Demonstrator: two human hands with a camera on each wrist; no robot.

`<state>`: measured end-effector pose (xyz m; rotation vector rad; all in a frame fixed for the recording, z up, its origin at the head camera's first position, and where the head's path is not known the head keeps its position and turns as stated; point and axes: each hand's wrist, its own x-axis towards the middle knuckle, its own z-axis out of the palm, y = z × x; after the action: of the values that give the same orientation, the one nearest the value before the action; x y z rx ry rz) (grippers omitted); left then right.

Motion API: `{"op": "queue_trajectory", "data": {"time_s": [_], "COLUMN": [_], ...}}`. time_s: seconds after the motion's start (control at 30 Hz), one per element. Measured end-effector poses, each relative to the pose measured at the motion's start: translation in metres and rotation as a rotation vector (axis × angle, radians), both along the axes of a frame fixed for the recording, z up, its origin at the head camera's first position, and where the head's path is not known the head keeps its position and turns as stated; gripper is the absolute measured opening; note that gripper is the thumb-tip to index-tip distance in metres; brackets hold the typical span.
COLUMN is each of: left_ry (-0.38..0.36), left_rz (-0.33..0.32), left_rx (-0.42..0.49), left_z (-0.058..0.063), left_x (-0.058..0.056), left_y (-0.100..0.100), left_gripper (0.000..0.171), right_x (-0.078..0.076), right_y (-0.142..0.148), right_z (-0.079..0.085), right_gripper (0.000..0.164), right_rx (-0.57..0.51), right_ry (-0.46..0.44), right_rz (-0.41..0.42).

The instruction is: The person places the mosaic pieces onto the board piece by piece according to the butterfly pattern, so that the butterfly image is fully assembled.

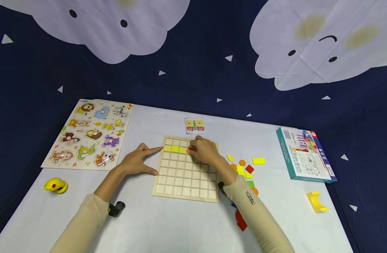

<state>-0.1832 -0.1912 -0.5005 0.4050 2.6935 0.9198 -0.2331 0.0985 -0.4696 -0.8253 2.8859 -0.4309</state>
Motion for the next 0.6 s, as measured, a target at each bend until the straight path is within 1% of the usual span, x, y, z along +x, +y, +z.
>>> {"op": "queue_trajectory", "data": {"time_s": [0.13, 0.3, 0.4, 0.6], "left_ry": [-0.002, -0.002, 0.0, 0.005], "left_rz": [0.0, -0.003, -0.004, -0.01], "left_rx": [0.001, 0.004, 0.002, -0.003], "left_z": [0.0, 0.001, 0.001, 0.002], "left_x": [0.0, 0.0, 0.0, 0.0], "left_y": [0.001, 0.001, 0.001, 0.001], "left_gripper": [0.101, 0.101, 0.101, 0.101], "right_x": [0.001, 0.006, 0.01, 0.016], "right_y": [0.002, 0.011, 0.022, 0.058], "right_z": [0.001, 0.006, 0.01, 0.018], "right_gripper": [0.016, 0.024, 0.026, 0.026], "right_rx": [0.003, -0.027, -0.043, -0.054], "right_ry": [-0.008, 0.055, 0.076, 0.05], "right_rz": [-0.002, 0.008, -0.005, -0.076]}}
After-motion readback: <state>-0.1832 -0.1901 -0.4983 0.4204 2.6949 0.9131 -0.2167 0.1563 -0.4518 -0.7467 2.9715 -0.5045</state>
